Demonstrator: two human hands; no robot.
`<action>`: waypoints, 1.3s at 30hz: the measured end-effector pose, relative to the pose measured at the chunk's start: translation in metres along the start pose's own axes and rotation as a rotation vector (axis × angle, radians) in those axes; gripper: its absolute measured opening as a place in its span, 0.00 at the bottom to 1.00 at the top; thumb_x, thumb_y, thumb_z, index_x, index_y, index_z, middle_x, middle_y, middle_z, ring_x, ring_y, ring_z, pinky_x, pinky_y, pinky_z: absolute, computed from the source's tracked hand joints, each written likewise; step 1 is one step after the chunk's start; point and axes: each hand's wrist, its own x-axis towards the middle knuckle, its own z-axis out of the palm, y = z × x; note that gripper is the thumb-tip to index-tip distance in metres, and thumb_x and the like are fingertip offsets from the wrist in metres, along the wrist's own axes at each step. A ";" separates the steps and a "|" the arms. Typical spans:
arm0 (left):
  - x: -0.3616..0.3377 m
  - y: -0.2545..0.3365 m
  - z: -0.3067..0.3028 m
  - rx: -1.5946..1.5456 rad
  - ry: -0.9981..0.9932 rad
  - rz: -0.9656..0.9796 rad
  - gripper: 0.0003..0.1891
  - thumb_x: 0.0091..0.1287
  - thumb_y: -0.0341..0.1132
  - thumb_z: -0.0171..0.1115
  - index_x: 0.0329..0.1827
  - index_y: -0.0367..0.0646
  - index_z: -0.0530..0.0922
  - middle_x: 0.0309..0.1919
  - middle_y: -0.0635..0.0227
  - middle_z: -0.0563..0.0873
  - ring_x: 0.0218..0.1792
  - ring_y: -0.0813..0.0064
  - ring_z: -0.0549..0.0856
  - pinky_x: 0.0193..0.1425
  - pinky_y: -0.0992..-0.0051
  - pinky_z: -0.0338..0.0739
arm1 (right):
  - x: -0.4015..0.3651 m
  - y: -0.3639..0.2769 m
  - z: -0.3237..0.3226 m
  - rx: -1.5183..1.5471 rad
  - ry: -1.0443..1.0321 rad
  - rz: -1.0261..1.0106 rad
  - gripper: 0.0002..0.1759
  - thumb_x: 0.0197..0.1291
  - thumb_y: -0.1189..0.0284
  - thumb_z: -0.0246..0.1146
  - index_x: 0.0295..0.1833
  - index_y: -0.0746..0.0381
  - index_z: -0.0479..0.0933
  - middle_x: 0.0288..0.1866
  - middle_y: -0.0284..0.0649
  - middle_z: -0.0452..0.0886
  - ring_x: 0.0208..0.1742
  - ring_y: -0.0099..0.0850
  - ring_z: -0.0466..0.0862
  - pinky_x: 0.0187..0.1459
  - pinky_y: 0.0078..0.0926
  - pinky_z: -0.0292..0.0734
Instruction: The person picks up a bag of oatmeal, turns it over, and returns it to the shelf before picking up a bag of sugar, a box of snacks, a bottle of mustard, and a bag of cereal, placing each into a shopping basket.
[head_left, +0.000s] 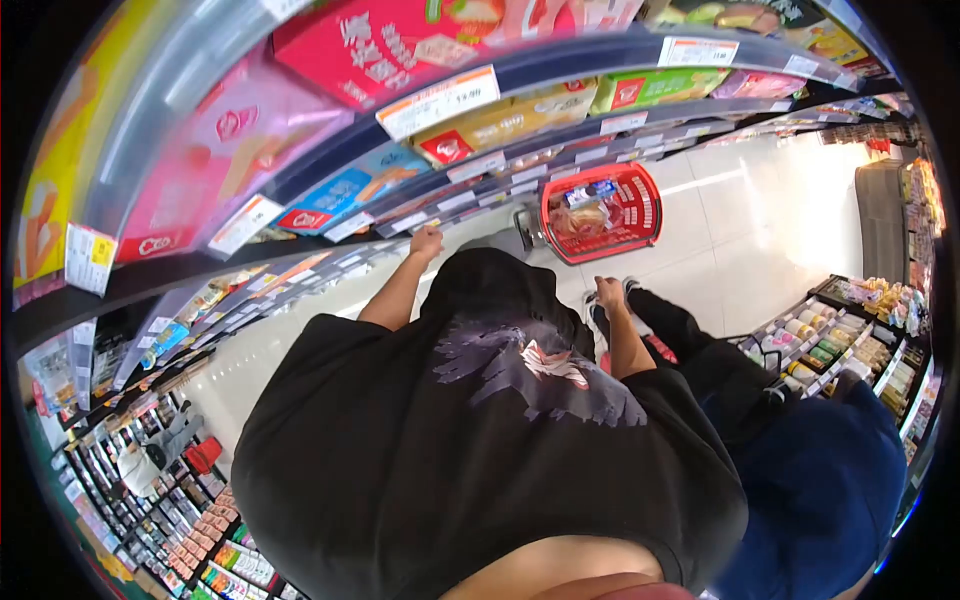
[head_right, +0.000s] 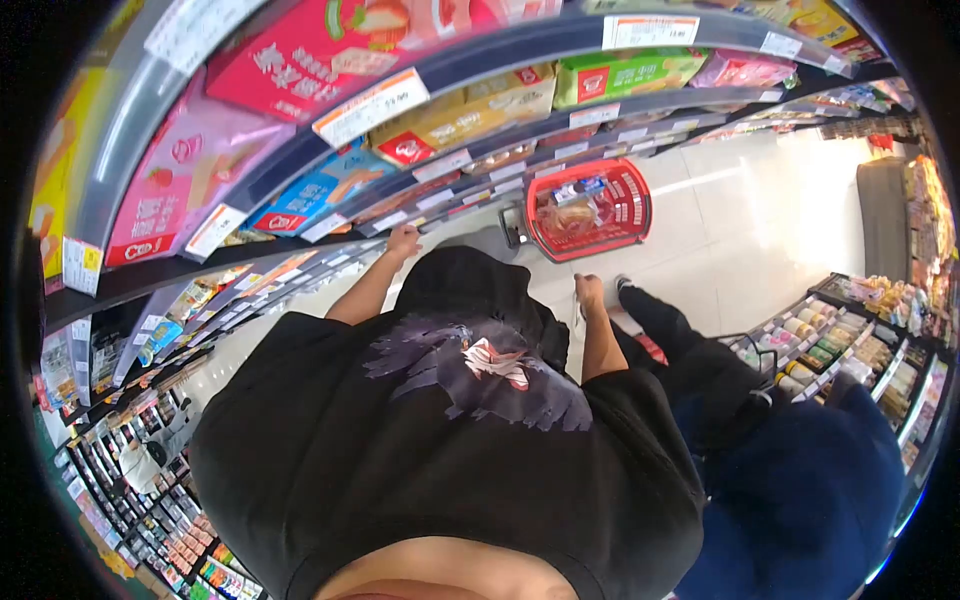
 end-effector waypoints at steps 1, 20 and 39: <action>0.004 0.004 0.002 -0.027 -0.017 -0.046 0.13 0.56 0.35 0.53 0.42 0.41 0.76 0.32 0.63 0.81 0.28 0.70 0.84 0.27 0.73 0.77 | 0.001 -0.013 -0.007 0.054 -0.024 0.043 0.22 0.53 0.62 0.58 0.41 0.73 0.73 0.28 0.46 0.77 0.27 0.36 0.79 0.25 0.30 0.75; 0.034 0.122 0.106 0.160 -0.099 0.263 0.14 0.53 0.41 0.55 0.35 0.43 0.80 0.25 0.61 0.83 0.27 0.70 0.83 0.37 0.71 0.76 | 0.097 -0.131 -0.175 -0.006 0.107 -0.408 0.15 0.58 0.63 0.56 0.33 0.66 0.73 0.15 0.32 0.68 0.14 0.23 0.68 0.15 0.23 0.61; -0.025 0.274 0.324 -0.077 -0.290 0.267 0.14 0.56 0.38 0.55 0.41 0.39 0.76 0.30 0.60 0.82 0.32 0.73 0.82 0.38 0.74 0.75 | 0.212 -0.101 -0.416 -0.191 -0.092 -0.039 0.26 0.53 0.56 0.59 0.43 0.72 0.72 0.30 0.46 0.77 0.27 0.31 0.78 0.25 0.30 0.75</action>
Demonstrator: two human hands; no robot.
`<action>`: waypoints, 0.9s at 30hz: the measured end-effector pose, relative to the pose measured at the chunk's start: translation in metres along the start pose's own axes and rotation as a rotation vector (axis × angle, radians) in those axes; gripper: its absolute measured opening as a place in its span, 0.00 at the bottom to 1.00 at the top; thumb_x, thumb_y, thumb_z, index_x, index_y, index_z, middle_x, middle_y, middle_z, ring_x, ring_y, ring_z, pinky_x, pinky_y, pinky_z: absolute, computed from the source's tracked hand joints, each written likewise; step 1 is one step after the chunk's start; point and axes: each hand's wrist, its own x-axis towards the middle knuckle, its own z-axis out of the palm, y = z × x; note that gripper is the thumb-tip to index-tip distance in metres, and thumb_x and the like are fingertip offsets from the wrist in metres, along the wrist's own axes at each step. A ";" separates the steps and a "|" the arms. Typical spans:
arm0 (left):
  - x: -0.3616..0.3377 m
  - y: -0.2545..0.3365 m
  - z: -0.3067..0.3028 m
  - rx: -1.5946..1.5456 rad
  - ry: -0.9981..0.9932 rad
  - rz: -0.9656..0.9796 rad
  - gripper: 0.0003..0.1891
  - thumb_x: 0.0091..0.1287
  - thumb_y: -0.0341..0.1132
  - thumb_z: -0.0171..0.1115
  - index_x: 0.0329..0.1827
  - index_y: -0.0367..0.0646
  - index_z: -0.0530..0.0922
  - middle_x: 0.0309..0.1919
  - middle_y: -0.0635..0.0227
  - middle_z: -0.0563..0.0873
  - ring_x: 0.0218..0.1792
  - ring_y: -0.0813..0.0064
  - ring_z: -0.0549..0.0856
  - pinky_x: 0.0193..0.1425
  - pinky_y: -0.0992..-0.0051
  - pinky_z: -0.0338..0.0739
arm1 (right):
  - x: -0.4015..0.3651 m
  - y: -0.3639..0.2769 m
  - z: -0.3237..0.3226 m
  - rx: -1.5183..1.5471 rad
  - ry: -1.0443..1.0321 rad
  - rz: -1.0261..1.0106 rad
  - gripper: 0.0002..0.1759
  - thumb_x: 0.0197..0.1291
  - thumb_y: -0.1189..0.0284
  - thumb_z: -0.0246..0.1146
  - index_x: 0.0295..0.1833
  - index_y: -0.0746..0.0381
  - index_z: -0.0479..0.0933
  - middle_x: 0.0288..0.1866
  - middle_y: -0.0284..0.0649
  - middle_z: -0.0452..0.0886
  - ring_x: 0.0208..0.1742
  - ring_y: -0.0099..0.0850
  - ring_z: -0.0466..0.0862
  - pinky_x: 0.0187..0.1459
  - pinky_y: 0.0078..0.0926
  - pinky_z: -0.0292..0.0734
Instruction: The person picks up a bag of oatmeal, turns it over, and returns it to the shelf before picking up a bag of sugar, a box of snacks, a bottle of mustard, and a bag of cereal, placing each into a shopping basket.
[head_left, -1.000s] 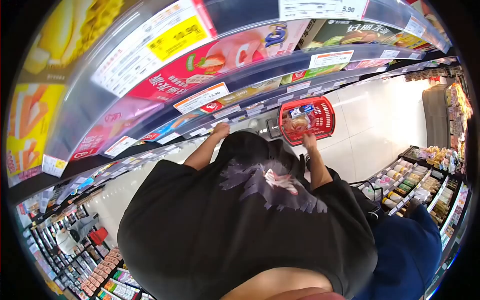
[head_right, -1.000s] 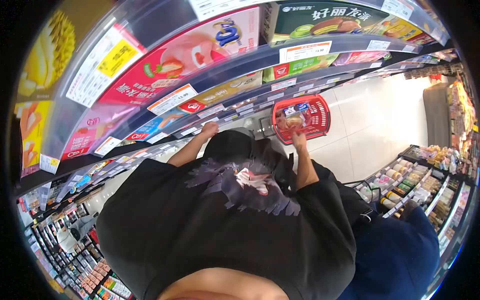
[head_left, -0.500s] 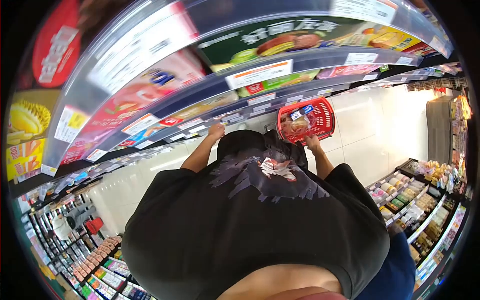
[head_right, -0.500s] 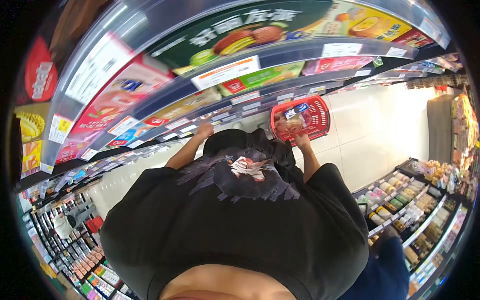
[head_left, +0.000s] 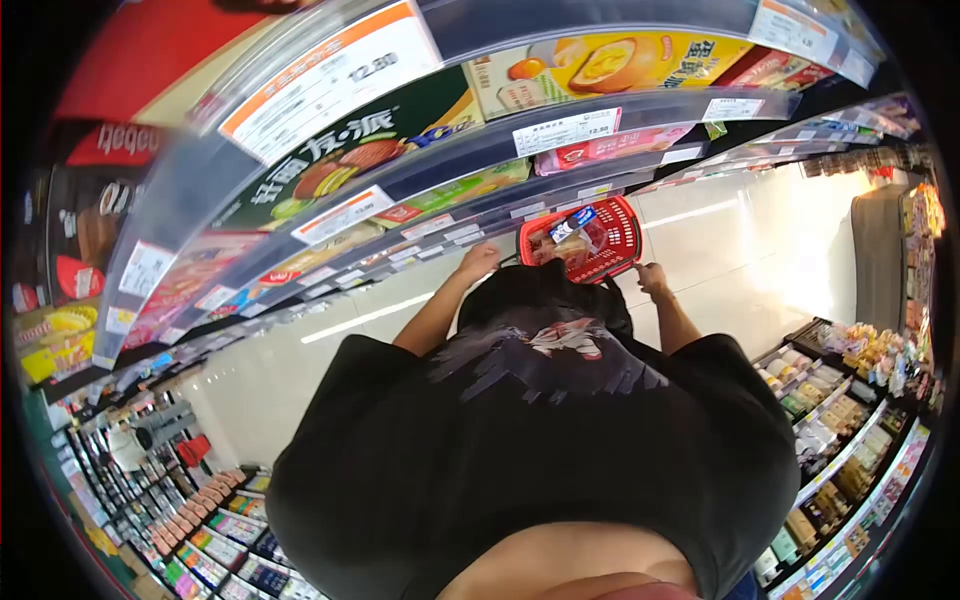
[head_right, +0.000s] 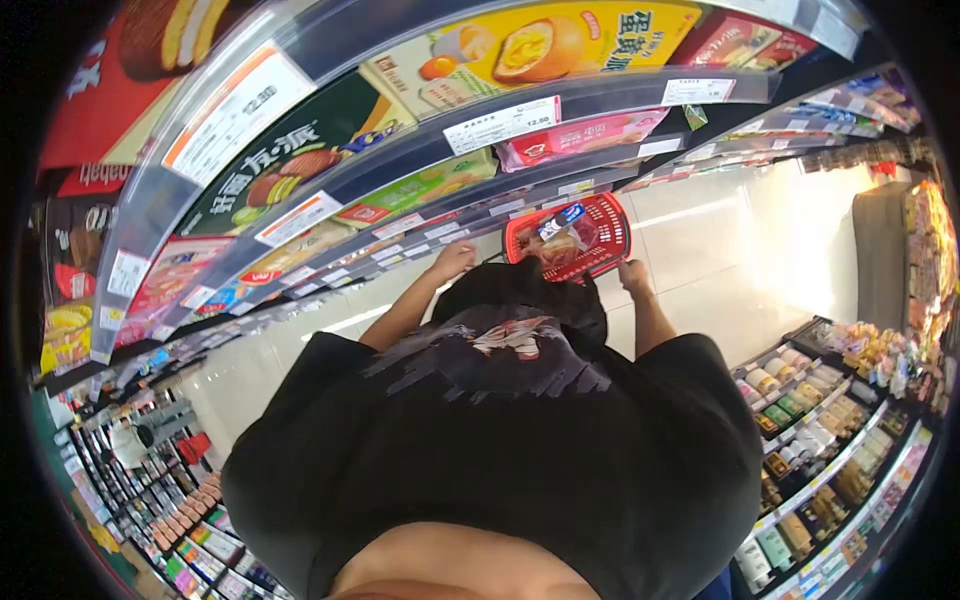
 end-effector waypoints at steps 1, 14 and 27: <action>-0.001 0.019 0.004 0.027 0.013 0.039 0.14 0.56 0.37 0.55 0.43 0.38 0.75 0.28 0.60 0.82 0.30 0.74 0.82 0.34 0.74 0.75 | -0.004 -0.014 -0.007 -0.032 0.022 0.045 0.26 0.53 0.57 0.60 0.43 0.72 0.72 0.30 0.46 0.78 0.28 0.31 0.78 0.26 0.31 0.75; 0.057 -0.011 0.048 0.094 0.199 -0.365 0.12 0.59 0.39 0.54 0.42 0.45 0.74 0.29 0.66 0.81 0.29 0.76 0.81 0.30 0.73 0.75 | 0.045 0.102 -0.094 0.140 -0.117 0.218 0.17 0.53 0.61 0.57 0.36 0.67 0.73 0.26 0.43 0.76 0.26 0.34 0.79 0.28 0.36 0.77; 0.050 0.037 0.266 0.313 0.361 -0.161 0.15 0.57 0.42 0.52 0.37 0.41 0.80 0.28 0.60 0.84 0.28 0.68 0.83 0.34 0.72 0.77 | 0.097 0.022 -0.231 0.018 -0.289 -0.018 0.16 0.54 0.61 0.54 0.37 0.64 0.71 0.31 0.41 0.76 0.35 0.32 0.79 0.38 0.33 0.73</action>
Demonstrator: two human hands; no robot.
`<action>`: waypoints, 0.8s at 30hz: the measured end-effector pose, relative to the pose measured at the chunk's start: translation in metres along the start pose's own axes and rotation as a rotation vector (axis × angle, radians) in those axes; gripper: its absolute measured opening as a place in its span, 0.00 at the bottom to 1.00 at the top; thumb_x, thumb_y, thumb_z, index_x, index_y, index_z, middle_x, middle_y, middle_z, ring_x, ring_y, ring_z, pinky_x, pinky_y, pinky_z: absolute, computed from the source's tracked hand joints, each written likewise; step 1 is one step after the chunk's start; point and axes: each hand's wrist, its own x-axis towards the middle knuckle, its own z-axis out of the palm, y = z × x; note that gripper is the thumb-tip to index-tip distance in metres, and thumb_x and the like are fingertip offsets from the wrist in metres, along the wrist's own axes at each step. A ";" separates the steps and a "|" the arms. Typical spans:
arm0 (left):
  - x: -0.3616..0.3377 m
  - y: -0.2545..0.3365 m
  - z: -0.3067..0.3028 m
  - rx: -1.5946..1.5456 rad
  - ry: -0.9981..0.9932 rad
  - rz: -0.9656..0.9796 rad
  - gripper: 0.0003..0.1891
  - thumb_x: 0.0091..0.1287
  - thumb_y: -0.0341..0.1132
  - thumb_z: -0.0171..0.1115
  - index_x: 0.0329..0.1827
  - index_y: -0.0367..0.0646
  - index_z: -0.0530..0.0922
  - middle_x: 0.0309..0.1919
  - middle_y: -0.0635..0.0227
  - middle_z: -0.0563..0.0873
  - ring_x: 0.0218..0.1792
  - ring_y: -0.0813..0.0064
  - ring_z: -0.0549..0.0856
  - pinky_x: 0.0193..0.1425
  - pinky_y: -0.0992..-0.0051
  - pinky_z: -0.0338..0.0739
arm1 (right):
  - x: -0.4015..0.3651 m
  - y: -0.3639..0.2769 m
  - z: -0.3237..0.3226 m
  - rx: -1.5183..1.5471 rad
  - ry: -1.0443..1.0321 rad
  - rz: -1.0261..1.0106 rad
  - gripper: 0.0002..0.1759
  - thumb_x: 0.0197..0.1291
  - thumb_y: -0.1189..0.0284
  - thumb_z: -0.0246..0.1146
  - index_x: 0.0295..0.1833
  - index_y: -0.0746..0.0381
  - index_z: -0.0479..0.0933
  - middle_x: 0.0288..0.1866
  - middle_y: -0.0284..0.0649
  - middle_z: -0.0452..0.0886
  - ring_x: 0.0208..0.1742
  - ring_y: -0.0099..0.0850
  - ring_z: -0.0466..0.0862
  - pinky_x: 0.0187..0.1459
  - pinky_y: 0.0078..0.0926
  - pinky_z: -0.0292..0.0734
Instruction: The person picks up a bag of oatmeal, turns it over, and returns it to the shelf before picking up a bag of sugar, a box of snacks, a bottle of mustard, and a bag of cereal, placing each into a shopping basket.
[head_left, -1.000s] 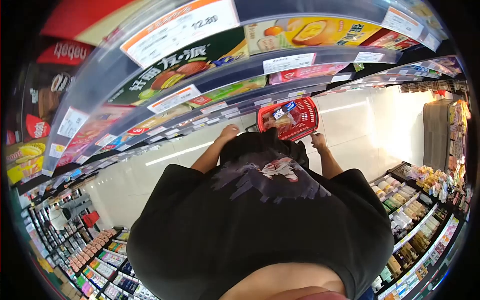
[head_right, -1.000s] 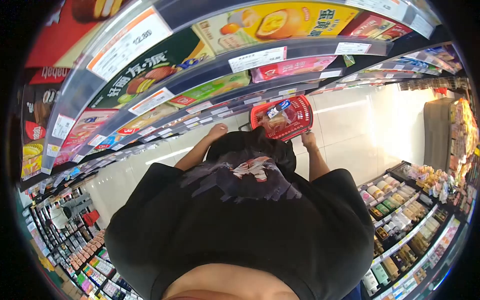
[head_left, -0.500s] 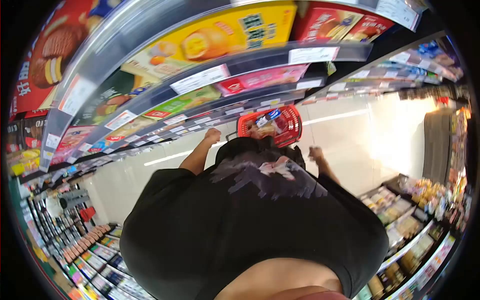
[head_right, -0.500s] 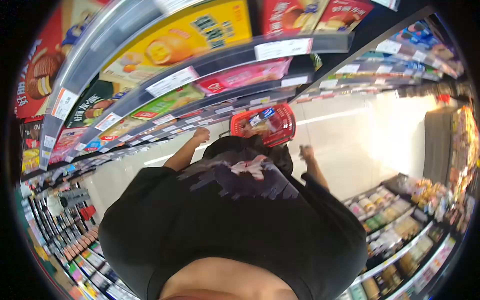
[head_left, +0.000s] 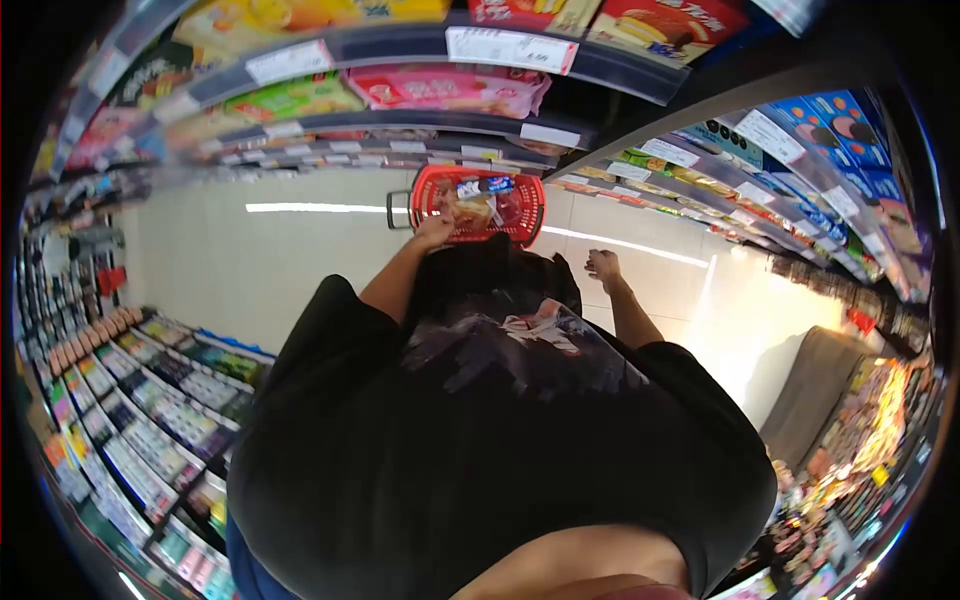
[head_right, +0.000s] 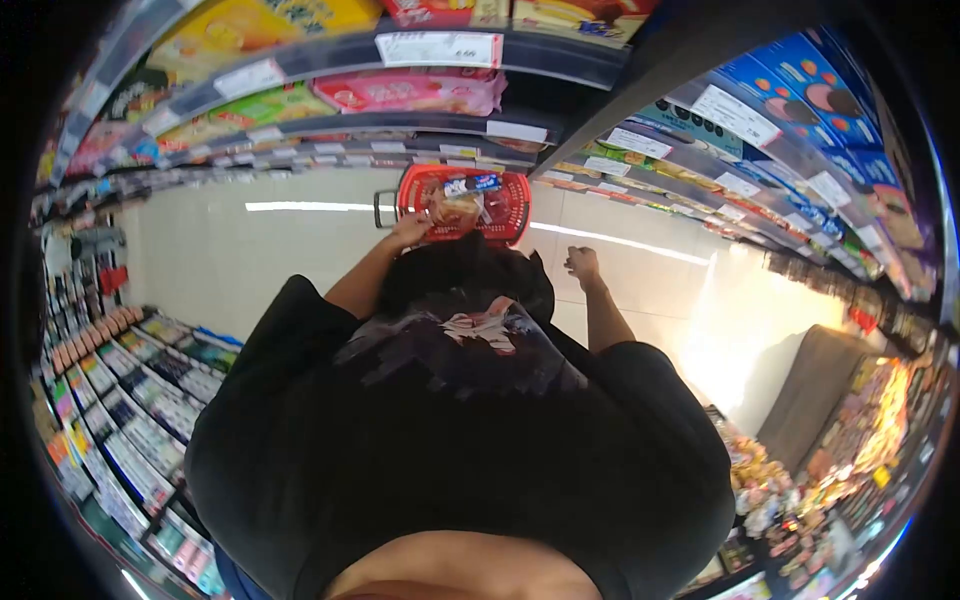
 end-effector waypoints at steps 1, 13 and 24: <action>-0.003 -0.003 0.006 -0.033 -0.006 -0.015 0.15 0.56 0.42 0.53 0.37 0.43 0.81 0.28 0.60 0.84 0.29 0.66 0.83 0.39 0.71 0.76 | 0.002 -0.005 -0.003 -0.068 -0.019 -0.025 0.16 0.54 0.62 0.54 0.37 0.65 0.71 0.31 0.41 0.76 0.34 0.32 0.79 0.38 0.33 0.73; -0.062 -0.056 0.070 -0.577 0.048 -0.473 0.13 0.57 0.39 0.54 0.39 0.41 0.77 0.26 0.65 0.81 0.29 0.73 0.81 0.30 0.72 0.74 | 0.015 -0.059 0.032 -0.570 -0.045 -0.419 0.17 0.53 0.61 0.56 0.34 0.67 0.76 0.27 0.45 0.81 0.31 0.34 0.82 0.38 0.30 0.74; -0.020 -0.048 0.163 -0.766 0.490 -0.480 0.12 0.54 0.38 0.56 0.33 0.36 0.78 0.24 0.57 0.82 0.31 0.64 0.81 0.38 0.71 0.74 | 0.068 -0.013 0.044 -1.062 -0.494 -0.455 0.19 0.52 0.59 0.56 0.35 0.66 0.76 0.35 0.52 0.79 0.39 0.42 0.80 0.40 0.36 0.73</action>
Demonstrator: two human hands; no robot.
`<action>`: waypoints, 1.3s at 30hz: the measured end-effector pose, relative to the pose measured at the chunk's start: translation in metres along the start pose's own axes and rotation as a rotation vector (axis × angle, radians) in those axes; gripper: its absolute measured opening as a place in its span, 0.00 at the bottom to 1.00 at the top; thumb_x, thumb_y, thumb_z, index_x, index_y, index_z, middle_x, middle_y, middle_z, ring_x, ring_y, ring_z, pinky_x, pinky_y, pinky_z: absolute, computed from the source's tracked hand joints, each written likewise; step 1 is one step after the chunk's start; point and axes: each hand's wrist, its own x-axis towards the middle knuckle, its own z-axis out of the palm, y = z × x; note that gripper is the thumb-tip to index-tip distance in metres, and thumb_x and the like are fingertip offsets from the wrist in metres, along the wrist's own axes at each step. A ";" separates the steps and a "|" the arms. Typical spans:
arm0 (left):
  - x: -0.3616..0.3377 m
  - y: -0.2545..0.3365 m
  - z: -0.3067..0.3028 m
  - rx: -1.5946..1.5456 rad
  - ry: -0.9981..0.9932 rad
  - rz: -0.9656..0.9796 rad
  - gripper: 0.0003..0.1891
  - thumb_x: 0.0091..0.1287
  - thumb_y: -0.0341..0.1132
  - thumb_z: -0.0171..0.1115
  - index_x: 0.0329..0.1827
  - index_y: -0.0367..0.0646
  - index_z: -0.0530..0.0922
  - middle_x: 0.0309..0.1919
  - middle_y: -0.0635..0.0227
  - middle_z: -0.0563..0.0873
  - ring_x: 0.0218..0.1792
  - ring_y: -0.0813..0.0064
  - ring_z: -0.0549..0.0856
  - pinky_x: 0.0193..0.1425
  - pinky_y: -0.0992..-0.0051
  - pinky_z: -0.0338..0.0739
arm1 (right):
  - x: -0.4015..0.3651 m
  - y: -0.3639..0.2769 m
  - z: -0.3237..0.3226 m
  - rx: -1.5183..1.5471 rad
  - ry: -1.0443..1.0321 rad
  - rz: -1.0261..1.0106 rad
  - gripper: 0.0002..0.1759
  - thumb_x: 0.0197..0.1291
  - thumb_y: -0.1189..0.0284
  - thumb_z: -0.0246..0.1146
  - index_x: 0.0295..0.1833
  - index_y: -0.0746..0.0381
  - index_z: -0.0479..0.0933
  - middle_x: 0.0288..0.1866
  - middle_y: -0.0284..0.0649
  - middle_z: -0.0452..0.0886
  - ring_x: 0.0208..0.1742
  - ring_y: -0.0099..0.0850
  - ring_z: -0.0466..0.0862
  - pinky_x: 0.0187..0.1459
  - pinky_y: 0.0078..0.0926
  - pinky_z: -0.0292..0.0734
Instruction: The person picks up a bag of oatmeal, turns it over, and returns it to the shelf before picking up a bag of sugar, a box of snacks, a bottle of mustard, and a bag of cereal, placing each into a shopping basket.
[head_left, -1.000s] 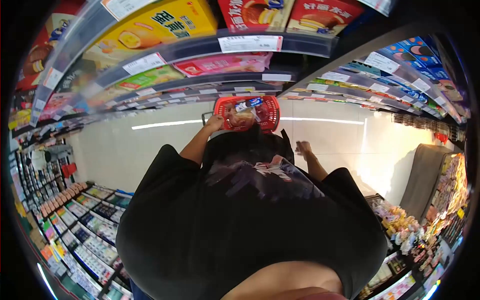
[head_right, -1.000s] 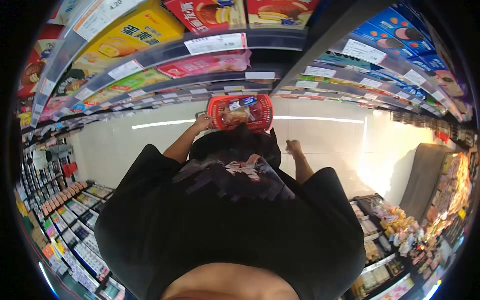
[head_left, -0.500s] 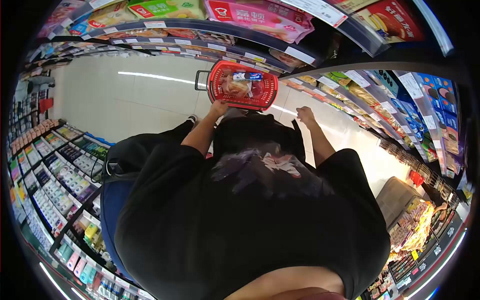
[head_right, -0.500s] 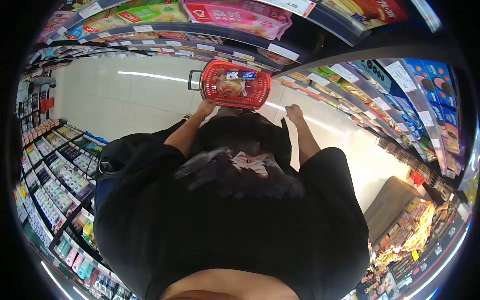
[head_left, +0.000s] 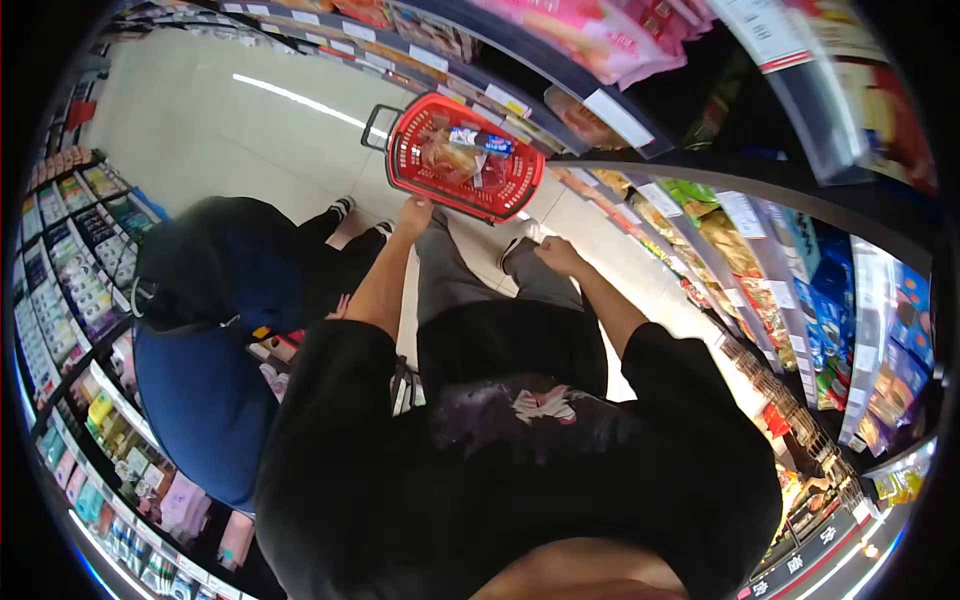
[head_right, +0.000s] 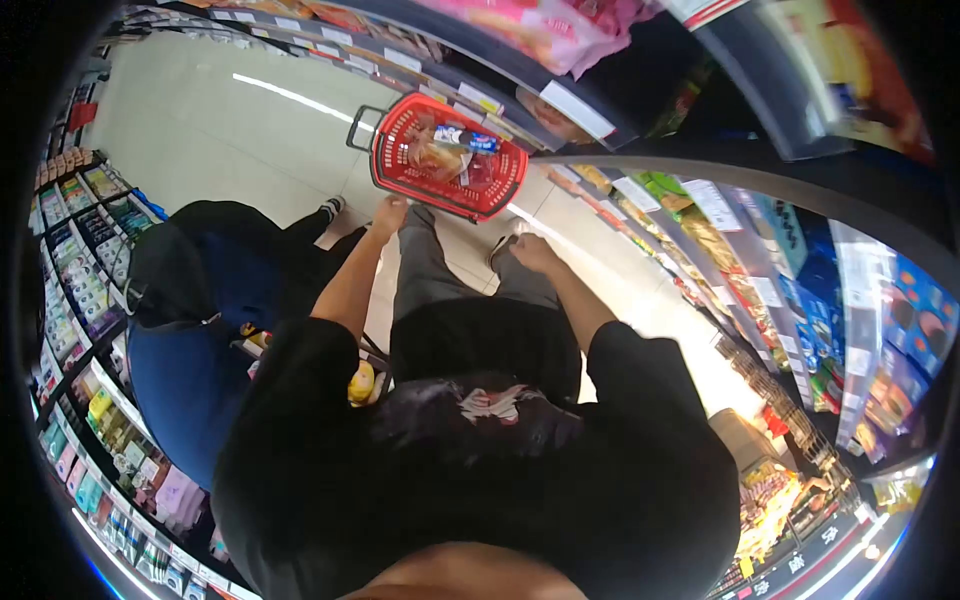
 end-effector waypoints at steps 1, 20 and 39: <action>0.001 0.003 0.004 -0.030 -0.065 -0.084 0.14 0.54 0.38 0.58 0.39 0.38 0.77 0.30 0.55 0.82 0.37 0.60 0.81 0.44 0.71 0.73 | 0.008 0.009 0.012 -0.045 0.000 -0.013 0.19 0.51 0.59 0.56 0.35 0.66 0.76 0.34 0.52 0.79 0.38 0.43 0.80 0.40 0.37 0.73; 0.273 -0.098 0.138 -0.173 0.191 0.088 0.34 0.44 0.42 0.68 0.55 0.41 0.68 0.42 0.49 0.79 0.46 0.58 0.79 0.50 0.67 0.73 | 0.373 0.000 0.139 0.153 0.193 -0.235 0.39 0.46 0.60 0.64 0.62 0.68 0.59 0.60 0.54 0.65 0.63 0.44 0.64 0.61 0.33 0.59; -0.007 0.068 0.026 0.343 0.209 0.644 0.07 0.54 0.25 0.55 0.37 0.40 0.73 0.31 0.58 0.78 0.37 0.59 0.77 0.52 0.59 0.64 | 0.143 -0.090 0.008 0.009 0.251 -0.363 0.57 0.36 0.55 0.71 0.65 0.71 0.46 0.64 0.60 0.55 0.65 0.49 0.59 0.64 0.37 0.58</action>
